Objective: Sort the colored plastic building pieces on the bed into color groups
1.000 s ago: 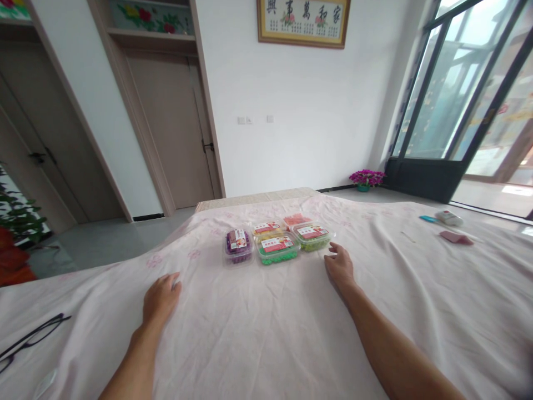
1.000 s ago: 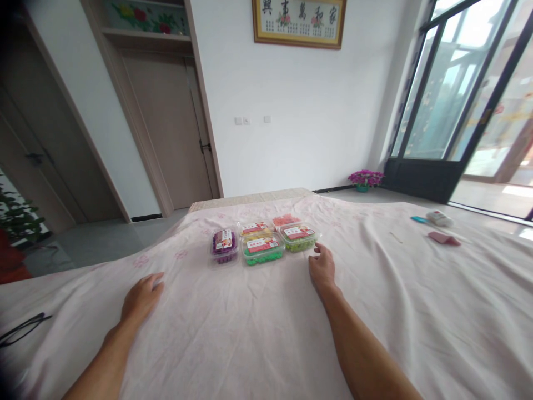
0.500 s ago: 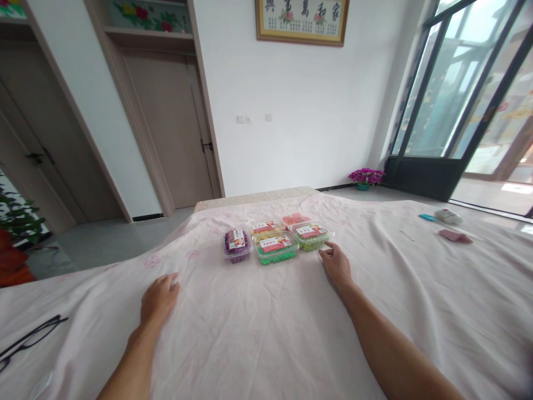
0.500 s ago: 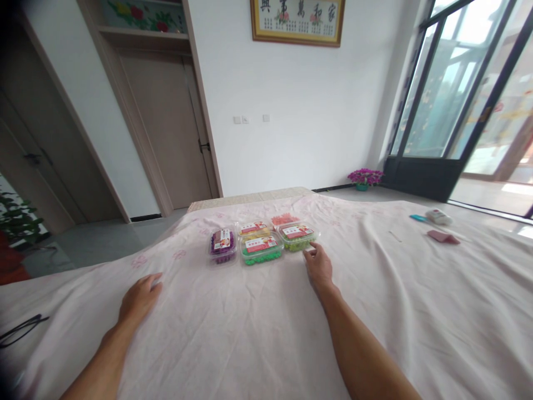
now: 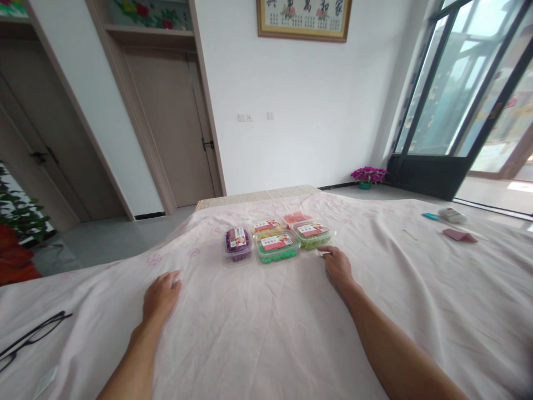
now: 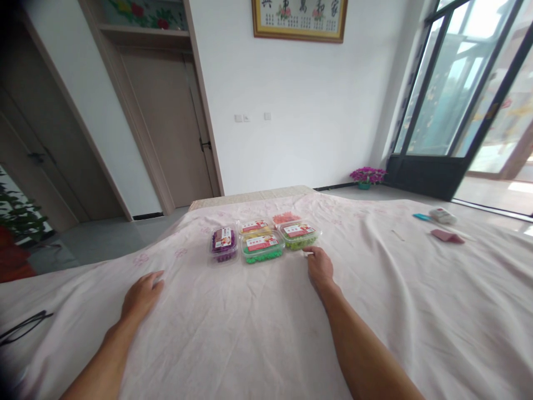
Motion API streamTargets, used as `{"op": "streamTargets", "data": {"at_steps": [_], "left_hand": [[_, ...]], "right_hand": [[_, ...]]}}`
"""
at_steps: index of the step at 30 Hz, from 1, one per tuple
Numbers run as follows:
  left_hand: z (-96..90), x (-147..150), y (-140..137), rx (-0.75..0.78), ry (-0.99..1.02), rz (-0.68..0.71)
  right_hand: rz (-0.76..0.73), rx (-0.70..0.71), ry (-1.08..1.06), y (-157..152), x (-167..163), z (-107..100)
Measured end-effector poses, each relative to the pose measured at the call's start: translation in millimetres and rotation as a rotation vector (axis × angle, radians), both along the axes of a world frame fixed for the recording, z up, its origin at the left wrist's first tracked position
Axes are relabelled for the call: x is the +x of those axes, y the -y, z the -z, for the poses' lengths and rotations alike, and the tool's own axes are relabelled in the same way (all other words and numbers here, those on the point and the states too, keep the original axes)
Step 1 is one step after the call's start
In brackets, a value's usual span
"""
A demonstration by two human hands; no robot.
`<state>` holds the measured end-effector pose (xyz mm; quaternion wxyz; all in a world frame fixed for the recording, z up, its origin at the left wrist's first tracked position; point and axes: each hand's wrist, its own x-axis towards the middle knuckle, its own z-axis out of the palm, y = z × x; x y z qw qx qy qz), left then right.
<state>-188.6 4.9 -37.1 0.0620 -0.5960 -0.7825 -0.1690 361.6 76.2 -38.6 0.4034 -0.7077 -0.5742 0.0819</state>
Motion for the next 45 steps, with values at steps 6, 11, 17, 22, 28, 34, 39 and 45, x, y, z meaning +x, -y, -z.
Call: {"op": "streamTargets", "data": {"at_steps": [6,11,17,22,28,34,39,45], "left_hand": [[-0.8,0.8,-0.2,-0.014,0.012,-0.014],[-4.1,2.8,1.1,-0.029,0.016,-0.006],[-8.8,6.9,3.7,-0.037,0.028,-0.019],[-8.0,6.3,3.4,-0.034,0.024,-0.013],[-5.2,4.1,2.5,-0.020,-0.011,0.007],[-5.5,5.2,2.8,-0.025,-0.010,-0.006],[-4.0,4.1,2.4,-0.020,0.001,-0.009],[-3.8,4.8,2.6,-0.001,-0.003,0.000]], "right_hand": [[-0.018,-0.011,0.024,-1.8,1.3,2.4],[-0.021,-0.036,0.090,-0.6,-0.5,0.7],[-0.030,-0.057,0.123,2.8,-3.5,-4.5],[-0.040,-0.068,0.134,4.6,-4.7,-6.6],[-0.048,-0.062,0.145,4.0,-4.5,-6.4],[-0.047,-0.068,0.156,5.2,-5.2,-7.8],[-0.051,-0.061,0.149,6.1,-5.7,-8.0],[-0.053,-0.052,0.146,5.0,-5.0,-6.9]]}}
